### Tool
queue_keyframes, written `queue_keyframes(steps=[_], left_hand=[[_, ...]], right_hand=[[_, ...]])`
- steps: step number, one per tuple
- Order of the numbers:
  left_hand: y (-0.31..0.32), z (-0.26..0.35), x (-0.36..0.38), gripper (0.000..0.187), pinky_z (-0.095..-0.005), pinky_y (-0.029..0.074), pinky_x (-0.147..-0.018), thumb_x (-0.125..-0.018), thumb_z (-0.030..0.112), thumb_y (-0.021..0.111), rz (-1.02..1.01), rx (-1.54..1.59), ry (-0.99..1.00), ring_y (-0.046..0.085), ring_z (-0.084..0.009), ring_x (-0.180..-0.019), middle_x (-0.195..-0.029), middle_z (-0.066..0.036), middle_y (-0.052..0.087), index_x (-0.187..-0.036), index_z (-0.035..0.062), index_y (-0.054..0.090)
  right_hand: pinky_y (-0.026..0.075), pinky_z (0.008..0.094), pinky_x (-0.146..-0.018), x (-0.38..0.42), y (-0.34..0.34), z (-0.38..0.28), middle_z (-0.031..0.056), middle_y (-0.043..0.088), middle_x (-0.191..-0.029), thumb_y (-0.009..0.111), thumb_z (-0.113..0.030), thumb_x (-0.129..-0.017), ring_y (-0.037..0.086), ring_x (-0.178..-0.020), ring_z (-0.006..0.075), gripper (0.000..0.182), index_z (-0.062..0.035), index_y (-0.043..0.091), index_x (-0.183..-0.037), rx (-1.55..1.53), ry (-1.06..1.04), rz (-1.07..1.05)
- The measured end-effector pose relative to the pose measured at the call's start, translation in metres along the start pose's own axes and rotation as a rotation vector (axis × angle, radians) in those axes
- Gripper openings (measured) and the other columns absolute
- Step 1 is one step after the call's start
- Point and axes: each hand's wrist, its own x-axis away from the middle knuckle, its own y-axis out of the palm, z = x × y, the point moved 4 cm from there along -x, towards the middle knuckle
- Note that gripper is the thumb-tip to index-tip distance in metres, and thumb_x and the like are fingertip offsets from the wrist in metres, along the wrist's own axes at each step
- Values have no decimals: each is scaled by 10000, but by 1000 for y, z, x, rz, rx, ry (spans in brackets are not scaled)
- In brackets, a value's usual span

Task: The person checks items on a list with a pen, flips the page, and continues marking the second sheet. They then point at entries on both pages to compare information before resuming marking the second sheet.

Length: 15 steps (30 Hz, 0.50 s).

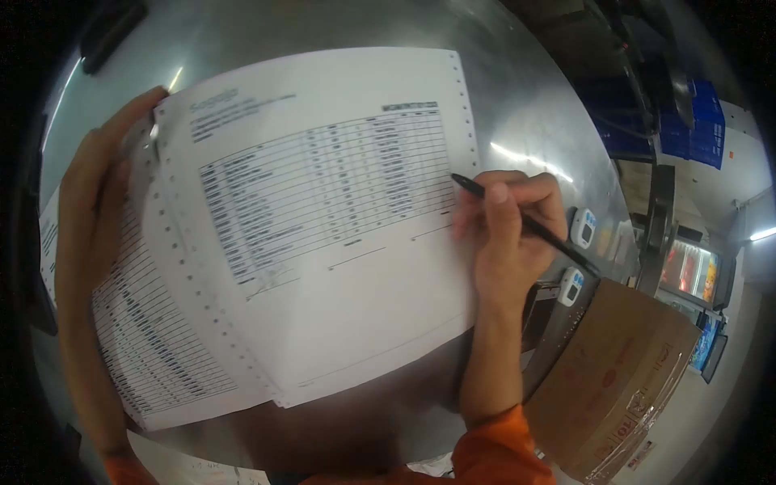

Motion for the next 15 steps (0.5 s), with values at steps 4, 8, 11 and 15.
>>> queue_keyframes(steps=[4, 8, 11, 15], left_hand=[[0, -3, 0, 400, -421, 379, -1049, -968, 169, 361, -73, 37, -52, 508, -289, -1218, -1342, -111, 517, -1348, 140, 484], [2, -1, -1, 397, -405, 353, -1072, -946, 132, 382, -50, -77, 38, 480, -280, -1251, -1349, -112, 511, -1319, 143, 518], [-1, 5, 1, 393, -377, 384, -1054, -930, 96, 402, -40, -138, 59, 488, -275, -1249, -1358, -100, 509, -1282, 151, 567], [6, -6, 10, 413, -434, 254, -1134, -938, 276, 416, -179, -263, -26, 355, -267, -1347, -1454, -91, 375, -1333, 188, 499]], right_hand=[[414, 233, -391, 5, -7, -1, 172, 601, -730, 587, -66, -899, 513, -447, 127, 208, -20, 417, -790, 67, -21, 56], [385, 218, -359, 4, -5, -1, 157, 593, -686, 580, -21, -885, 495, -434, 99, 223, -27, 400, -753, 21, -36, 45], [392, 207, -382, 5, -7, -1, 139, 592, -669, 576, 25, -858, 496, -451, 81, 215, -25, 409, -732, 9, -9, 48], [357, 203, -341, 5, -9, -2, 133, 586, -618, 548, -10, -850, 436, -368, 79, 203, -40, 404, -710, 203, -67, 46]])
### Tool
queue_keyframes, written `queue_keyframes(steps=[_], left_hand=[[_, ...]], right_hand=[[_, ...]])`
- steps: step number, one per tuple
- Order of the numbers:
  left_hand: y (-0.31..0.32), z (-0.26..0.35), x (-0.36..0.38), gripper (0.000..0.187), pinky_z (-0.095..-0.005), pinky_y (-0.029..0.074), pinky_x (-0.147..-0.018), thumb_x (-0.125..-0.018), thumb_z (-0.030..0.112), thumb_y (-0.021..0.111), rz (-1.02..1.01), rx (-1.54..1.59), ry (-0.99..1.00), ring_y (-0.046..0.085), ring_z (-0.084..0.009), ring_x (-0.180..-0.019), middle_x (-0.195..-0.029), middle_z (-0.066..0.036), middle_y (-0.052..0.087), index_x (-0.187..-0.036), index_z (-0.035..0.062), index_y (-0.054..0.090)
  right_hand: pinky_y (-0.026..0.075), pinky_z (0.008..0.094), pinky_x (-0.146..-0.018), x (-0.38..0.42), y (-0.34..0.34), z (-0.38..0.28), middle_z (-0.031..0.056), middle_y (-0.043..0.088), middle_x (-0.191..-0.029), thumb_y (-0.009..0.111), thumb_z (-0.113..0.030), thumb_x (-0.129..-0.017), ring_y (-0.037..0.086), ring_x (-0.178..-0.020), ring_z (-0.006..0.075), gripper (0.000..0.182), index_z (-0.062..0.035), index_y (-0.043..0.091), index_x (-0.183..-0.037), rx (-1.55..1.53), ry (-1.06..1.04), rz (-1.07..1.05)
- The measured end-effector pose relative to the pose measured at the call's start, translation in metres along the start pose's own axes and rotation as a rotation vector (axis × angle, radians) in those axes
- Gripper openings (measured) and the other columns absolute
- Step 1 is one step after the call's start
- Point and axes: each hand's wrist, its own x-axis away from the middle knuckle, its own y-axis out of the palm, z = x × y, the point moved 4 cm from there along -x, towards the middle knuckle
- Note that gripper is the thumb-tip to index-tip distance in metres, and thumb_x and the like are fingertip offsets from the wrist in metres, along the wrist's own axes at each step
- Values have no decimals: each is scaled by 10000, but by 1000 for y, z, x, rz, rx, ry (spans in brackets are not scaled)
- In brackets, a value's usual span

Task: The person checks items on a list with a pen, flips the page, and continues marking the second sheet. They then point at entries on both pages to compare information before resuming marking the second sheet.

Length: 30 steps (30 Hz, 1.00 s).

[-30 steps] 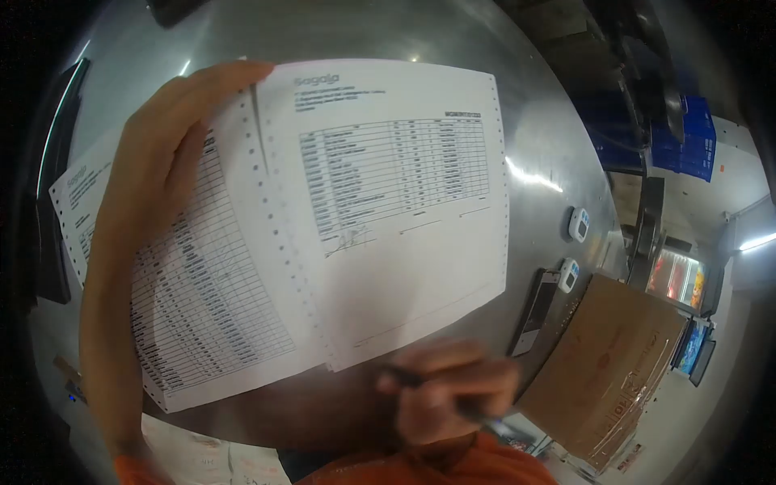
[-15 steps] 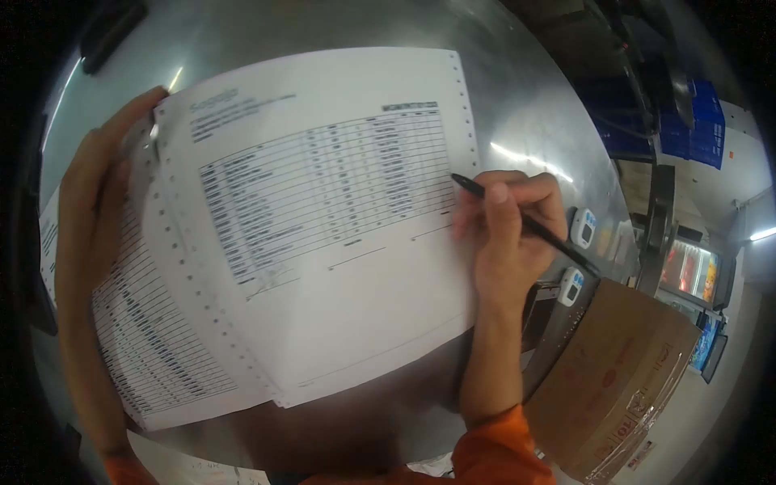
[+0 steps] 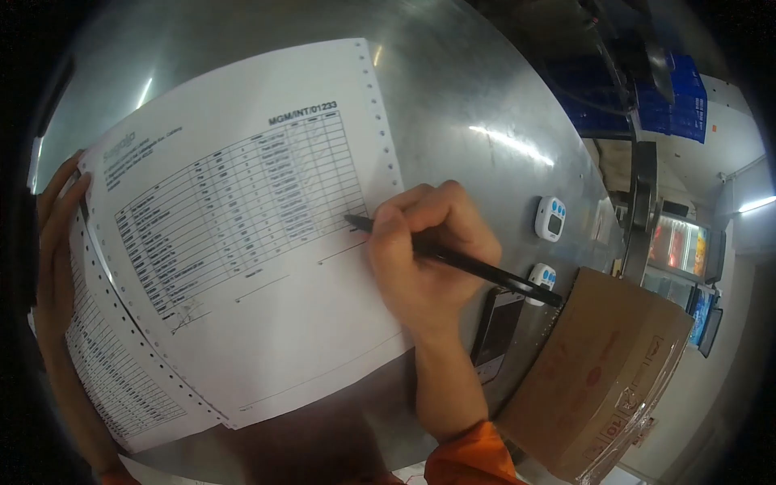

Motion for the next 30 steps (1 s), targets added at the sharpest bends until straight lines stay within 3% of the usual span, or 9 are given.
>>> queue_keyframes(steps=[2, 8, 13, 15, 16, 21, 22, 24, 30], left_hand=[[1, 3, -1, 416, -442, 249, -1135, -939, 284, 413, 18, 34, 6, 350, -271, -1350, -1452, -95, 377, -1335, 191, 499], [-4, 3, -6, 393, -374, 363, -938, -920, 184, 400, 111, 111, 72, 476, -251, -1103, -1357, -123, 485, -1268, 147, 579], [-11, 11, -16, 397, -313, 458, -780, -905, 99, 392, 273, 167, 280, 581, -232, -902, -1283, -142, 569, -1212, 108, 643], [-3, 12, -15, 405, -292, 441, -731, -891, 40, 415, 236, 494, -60, 536, -195, -829, -1276, -121, 575, -1217, 118, 642], [-4, 11, -12, 405, -292, 441, -731, -891, 40, 415, 237, 491, -59, 536, -195, -829, -1276, -121, 575, -1217, 118, 642], [7, -9, 3, 409, -460, 251, -1130, -938, 273, 421, 32, 17, -15, 353, -285, -1347, -1453, -102, 377, -1328, 193, 516], [5, -7, 1, 409, -460, 251, -1130, -938, 273, 421, 33, 13, -14, 353, -285, -1347, -1453, -102, 377, -1328, 193, 516], [-3, 3, -3, 378, -339, 420, -1028, -911, 64, 431, 132, -13, 19, 472, -279, -1267, -1387, -105, 477, -1220, 158, 627], [-14, 15, -10, 407, -270, 476, -903, -840, 18, 469, 172, -22, 15, 587, -231, -1059, -1329, -102, 539, -1187, 129, 650]], right_hand=[[398, 177, -494, 0, -2, 4, 73, 601, -662, 606, 68, -803, 508, -532, 49, 203, -24, 454, -706, -63, 58, -29], [406, 182, -523, -1, 2, 4, 51, 600, -659, 621, 77, -771, 513, -560, 51, 199, -28, 467, -702, 11, 36, -36], [409, 179, -525, 0, 3, 2, 42, 597, -647, 630, 73, -753, 523, -563, 51, 203, -33, 468, -691, 93, 35, -53], [410, 179, -525, 0, 4, 2, 40, 597, -643, 634, 70, -749, 526, -563, 51, 205, -35, 469, -689, 77, 38, -55], [409, 180, -527, 1, 4, 2, 39, 597, -642, 634, 67, -748, 524, -561, 51, 201, -35, 472, -689, 100, 28, -31], [409, 181, -478, 0, 1, 1, 59, 598, -641, 610, 63, -779, 514, -503, 62, 199, -38, 459, -699, 155, -8, -16], [397, 186, -432, 0, -1, 2, 74, 597, -643, 592, 49, -806, 504, -467, 71, 199, -40, 445, -706, -16, 100, 48], [386, 191, -387, -1, -4, 4, 88, 596, -645, 574, 35, -832, 494, -432, 80, 201, -43, 431, -713, -194, 207, 110], [338, 202, -328, -4, -7, 7, 96, 573, -643, 556, -38, -887, 443, -387, 79, 215, -52, 411, -729, -246, 209, 124]])
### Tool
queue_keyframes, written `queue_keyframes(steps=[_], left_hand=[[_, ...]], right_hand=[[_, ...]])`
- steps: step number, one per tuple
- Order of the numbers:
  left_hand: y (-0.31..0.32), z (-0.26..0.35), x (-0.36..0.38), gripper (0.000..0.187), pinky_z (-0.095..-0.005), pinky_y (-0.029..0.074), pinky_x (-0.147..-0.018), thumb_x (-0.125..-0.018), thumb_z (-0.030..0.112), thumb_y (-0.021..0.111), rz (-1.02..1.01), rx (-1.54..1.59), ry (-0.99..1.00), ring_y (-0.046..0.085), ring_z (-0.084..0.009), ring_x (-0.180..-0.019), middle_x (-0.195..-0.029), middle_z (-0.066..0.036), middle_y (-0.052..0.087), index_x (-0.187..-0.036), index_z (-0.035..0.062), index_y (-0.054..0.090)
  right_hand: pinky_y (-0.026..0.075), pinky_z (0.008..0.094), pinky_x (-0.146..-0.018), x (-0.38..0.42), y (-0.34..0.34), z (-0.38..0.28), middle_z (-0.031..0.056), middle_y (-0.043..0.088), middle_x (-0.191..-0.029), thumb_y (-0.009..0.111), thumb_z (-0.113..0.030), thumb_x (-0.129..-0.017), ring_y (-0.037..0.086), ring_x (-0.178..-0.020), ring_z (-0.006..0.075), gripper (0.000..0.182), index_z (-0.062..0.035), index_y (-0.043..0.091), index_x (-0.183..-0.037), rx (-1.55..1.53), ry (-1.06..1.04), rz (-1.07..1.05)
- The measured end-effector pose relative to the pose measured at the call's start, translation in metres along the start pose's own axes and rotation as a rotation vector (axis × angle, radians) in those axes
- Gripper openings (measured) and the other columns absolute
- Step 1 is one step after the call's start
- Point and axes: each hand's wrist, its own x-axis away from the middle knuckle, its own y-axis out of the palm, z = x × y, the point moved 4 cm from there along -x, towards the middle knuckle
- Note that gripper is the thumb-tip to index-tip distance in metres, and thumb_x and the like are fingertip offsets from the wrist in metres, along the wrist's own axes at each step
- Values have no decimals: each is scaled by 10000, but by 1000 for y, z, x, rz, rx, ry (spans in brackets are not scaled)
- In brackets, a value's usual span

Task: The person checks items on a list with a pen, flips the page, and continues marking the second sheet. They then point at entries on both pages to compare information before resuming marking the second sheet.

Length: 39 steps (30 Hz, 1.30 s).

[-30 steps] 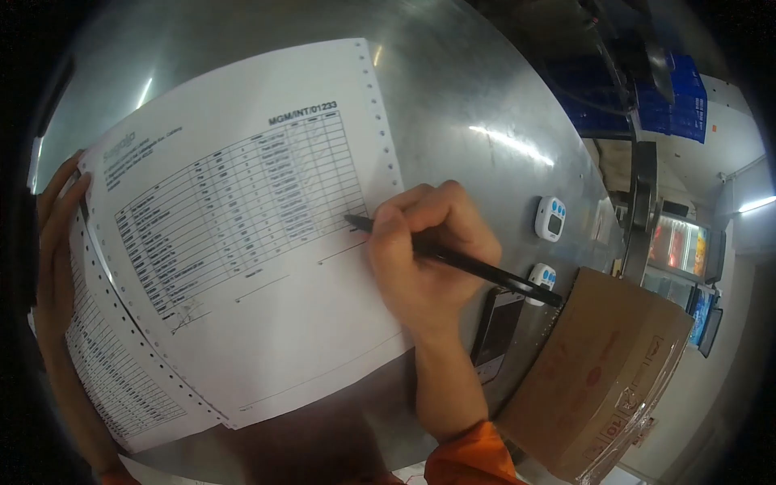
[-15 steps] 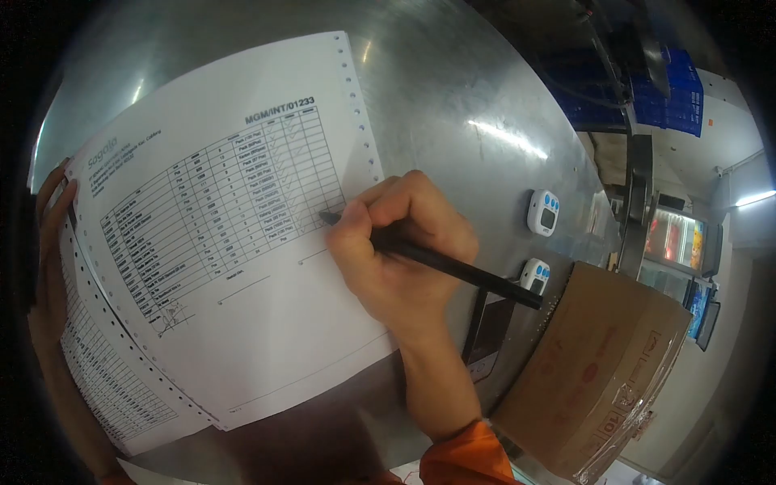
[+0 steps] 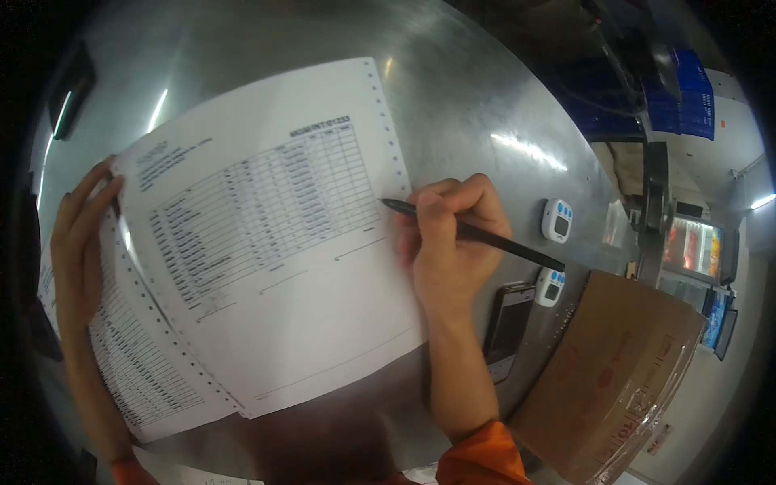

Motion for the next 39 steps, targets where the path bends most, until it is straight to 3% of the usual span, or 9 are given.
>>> queue_keyframes(steps=[1, 7, 11, 13, 15, 18, 23, 34, 39], left_hand=[[-1, 4, -2, 437, -265, 477, -841, -797, -6, 468, 18, 12, 0, 595, -209, -949, -1303, -93, 564, -1172, 115, 658], [-2, 4, -6, 531, -342, 488, -795, -670, -78, 562, 65, 300, 31, 591, -250, -895, -1284, -50, 568, -1148, 141, 642], [-15, 1, 1, 579, -338, 508, -774, -704, -56, 574, 68, 189, 58, 576, -229, -907, -1409, -27, 434, -1235, 172, 586], [-17, 8, -2, 591, -322, 482, -832, -719, -74, 567, -37, 289, -11, 585, -219, -989, -1357, -16, 501, -1252, 180, 582], [-13, 5, 1, 593, -322, 476, -817, -711, -79, 570, 50, 226, 81, 582, -211, -891, -1370, -22, 499, -1249, 169, 585], [-15, 7, -1, 515, -280, 426, -717, -740, -64, 558, 53, 211, 132, 524, -188, -739, -1292, -15, 585, -1200, 156, 627], [-5, -5, 2, 455, -262, 421, -676, -806, -67, 479, 60, 258, 57, 461, -181, -719, -1265, 10, 605, -1157, 155, 665], [-7, 8, 5, 490, -224, 436, -687, -814, -82, 436, 74, 247, 51, 465, -180, -730, -1280, 13, 595, -1173, 165, 661], [1, 9, 1, 487, -225, 419, -660, -795, -83, 455, 113, 188, 51, 417, -174, -697, -1274, 31, 597, -1157, 163, 668]], right_hand=[[338, 202, -328, 0, 0, 0, 96, 573, -643, 556, -38, -887, 443, -387, 79, 215, -52, 411, -729, -22, -1, -2], [329, 165, -336, 0, -7, 10, -13, 479, -643, 561, -96, -895, 444, -441, 46, 240, -134, 388, -733, 83, -36, 69], [348, 168, -381, 0, -8, 22, -11, 469, -663, 515, -48, -912, 416, -473, 33, 206, -129, 402, -759, -5, 14, 56], [346, 170, -386, 0, -12, 13, -11, 480, -683, 523, -55, -911, 419, -487, 33, 191, -125, 432, -757, 51, 38, 30], [340, 176, -383, -1, -23, 31, -4, 489, -682, 537, -56, -903, 414, -477, 41, 183, -108, 461, -745, 90, 38, 169], [349, 204, -364, 4, 2, 0, 35, 553, -721, 589, -62, -879, 450, -451, 66, 222, -93, 438, -719, 124, -50, 17], [371, 214, -390, 2, 20, 5, 113, 595, -809, 554, -64, -907, 480, -458, 91, 198, -40, 426, -758, 124, -37, -69], [534, 295, -748, -1, 6, 0, 180, 606, -1009, 586, 3, -884, 634, -783, 198, 76, 9, 520, -924, -23, -101, -48], [505, 276, -562, 5, -3, -9, 164, 622, -842, 579, 8, -886, 609, -608, 179, 108, -6, 482, -841, 78, -117, -105]])
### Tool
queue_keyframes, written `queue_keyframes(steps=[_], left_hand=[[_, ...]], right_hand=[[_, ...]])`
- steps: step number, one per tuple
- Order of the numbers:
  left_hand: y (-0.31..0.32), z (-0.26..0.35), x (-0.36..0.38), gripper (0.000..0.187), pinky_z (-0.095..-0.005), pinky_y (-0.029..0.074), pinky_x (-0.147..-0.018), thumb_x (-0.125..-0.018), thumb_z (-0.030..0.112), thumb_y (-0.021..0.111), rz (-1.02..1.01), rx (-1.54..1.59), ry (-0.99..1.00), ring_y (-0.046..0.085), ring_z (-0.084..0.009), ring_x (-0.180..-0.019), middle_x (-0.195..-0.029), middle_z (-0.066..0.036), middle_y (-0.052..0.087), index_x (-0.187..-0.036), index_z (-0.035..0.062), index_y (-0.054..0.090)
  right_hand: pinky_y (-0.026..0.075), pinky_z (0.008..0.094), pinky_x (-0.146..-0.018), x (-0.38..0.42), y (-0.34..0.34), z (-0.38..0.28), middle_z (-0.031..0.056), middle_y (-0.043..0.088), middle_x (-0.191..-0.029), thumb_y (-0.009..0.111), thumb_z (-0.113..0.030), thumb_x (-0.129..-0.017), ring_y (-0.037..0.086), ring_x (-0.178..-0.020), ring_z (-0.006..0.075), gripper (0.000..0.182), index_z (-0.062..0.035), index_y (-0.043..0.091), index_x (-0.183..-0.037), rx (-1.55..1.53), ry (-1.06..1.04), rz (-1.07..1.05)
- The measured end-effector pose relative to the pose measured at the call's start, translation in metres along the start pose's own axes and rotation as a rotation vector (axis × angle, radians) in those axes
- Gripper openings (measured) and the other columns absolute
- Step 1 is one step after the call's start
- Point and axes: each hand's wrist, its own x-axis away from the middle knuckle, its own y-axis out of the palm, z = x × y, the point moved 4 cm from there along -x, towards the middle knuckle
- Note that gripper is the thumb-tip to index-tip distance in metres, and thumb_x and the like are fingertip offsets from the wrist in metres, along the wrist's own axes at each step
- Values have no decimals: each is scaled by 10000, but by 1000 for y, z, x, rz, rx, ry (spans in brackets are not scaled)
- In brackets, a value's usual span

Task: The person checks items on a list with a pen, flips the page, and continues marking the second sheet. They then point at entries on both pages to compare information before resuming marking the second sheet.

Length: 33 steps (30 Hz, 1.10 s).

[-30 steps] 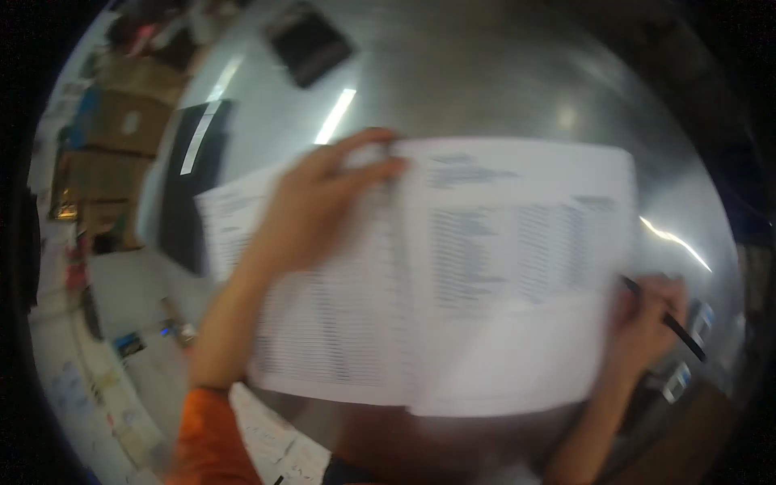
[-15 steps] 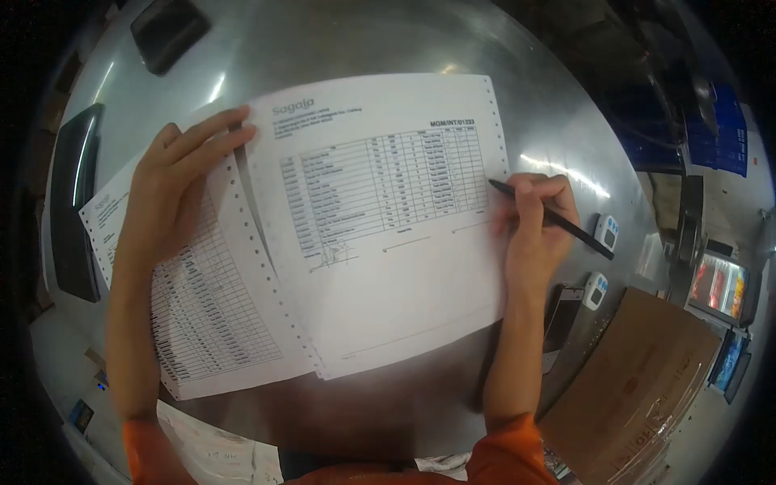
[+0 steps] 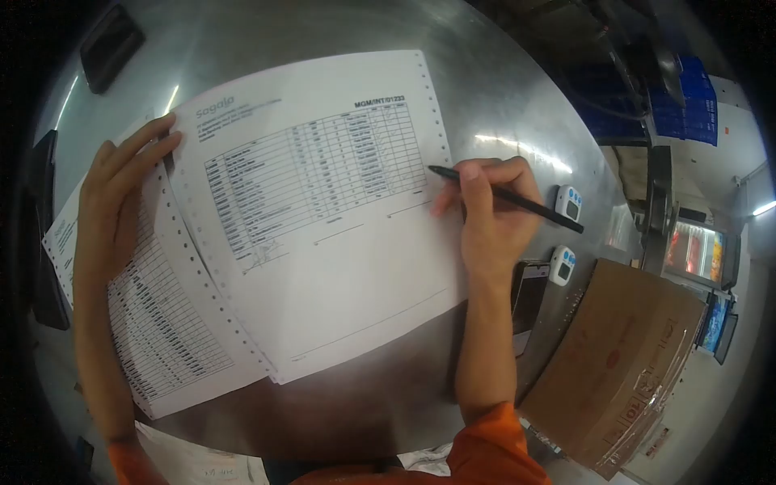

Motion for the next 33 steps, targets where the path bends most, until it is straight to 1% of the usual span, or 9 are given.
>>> queue_keyframes(steps=[2, 9, 10, 13, 14, 20, 27, 31, 33], left_hand=[[1, 0, 0, 489, -223, 416, -657, -801, -84, 445, -1, 4, -1, 416, -171, -695, -1275, 32, 596, -1159, 165, 668], [0, -3, 2, 423, -215, 431, -678, -845, -31, 468, -54, -2, -14, 461, -170, -718, -1284, 9, 593, -1172, 155, 663], [0, -2, 3, 421, -222, 431, -688, -844, -30, 468, -44, 0, 1, 465, -175, -730, -1282, 3, 593, -1172, 150, 661], [-2, 0, 2, 414, -240, 432, -717, -842, -29, 465, -7, 11, 49, 476, -188, -765, -1274, -14, 593, -1173, 135, 653], [-3, 1, 1, 412, -246, 433, -726, -841, -29, 464, 6, 15, 66, 480, -193, -777, -1272, -19, 593, -1173, 130, 650], [-8, 3, 2, 402, -283, 435, -784, -836, -26, 459, 87, 31, 185, 502, -219, -849, -1257, -53, 593, -1174, 101, 634], [-14, 5, 3, 392, -325, 438, -851, -831, -23, 453, 195, 74, 290, 529, -250, -933, -1240, -93, 593, -1176, 67, 616], [1, -17, 0, 389, -350, 439, -890, -827, -22, 450, 168, 93, 265, 543, -268, -980, -1230, -115, 593, -1177, 47, 605], [3, -17, 10, 387, -362, 440, -909, -826, -21, 448, 66, 102, 186, 551, -277, -1004, -1225, -126, 593, -1177, 38, 600]], right_hand=[[452, 262, -424, 1, 4, 2, 154, 602, -718, 574, -21, -900, 554, -472, 161, 189, -27, 429, -779, -8, 20, 10], [433, 258, -405, 2, 6, 6, 135, 598, -736, 574, -66, -915, 541, -475, 158, 202, -31, 425, -783, 7, 33, 32], [467, 262, -463, 1, 3, 7, 145, 605, -832, 585, -79, -912, 568, -535, 164, 165, -12, 461, -827, 27, 46, 16], [493, 262, -551, -4, 4, 10, 165, 598, -946, 590, -77, -909, 601, -627, 170, 130, 9, 495, -884, 52, 0, 26], [534, 288, -657, -5, 1, 12, 184, 583, -1023, 587, -52, -901, 624, -733, 181, 107, 18, 509, -918, 30, 14, -18], [571, 345, -756, -6, 1, 12, 196, 582, -1049, 570, 1, -886, 632, -812, 197, 75, 16, 512, -932, -2, -3, -28], [563, 364, -782, -7, -11, 15, 210, 584, -1078, 556, -12, -899, 629, -822, 222, 74, 22, 512, -948, -120, 40, 4], [525, 326, -844, -14, -33, -9, 227, 587, -1139, 529, -15, -917, 618, -924, 259, 80, 17, 534, -991, 152, -276, 124], [525, 330, -844, 0, -10, -47, 224, 595, -1130, 506, -8, -926, 622, -935, 270, 99, 13, 525, -1021, 688, -368, 106]])
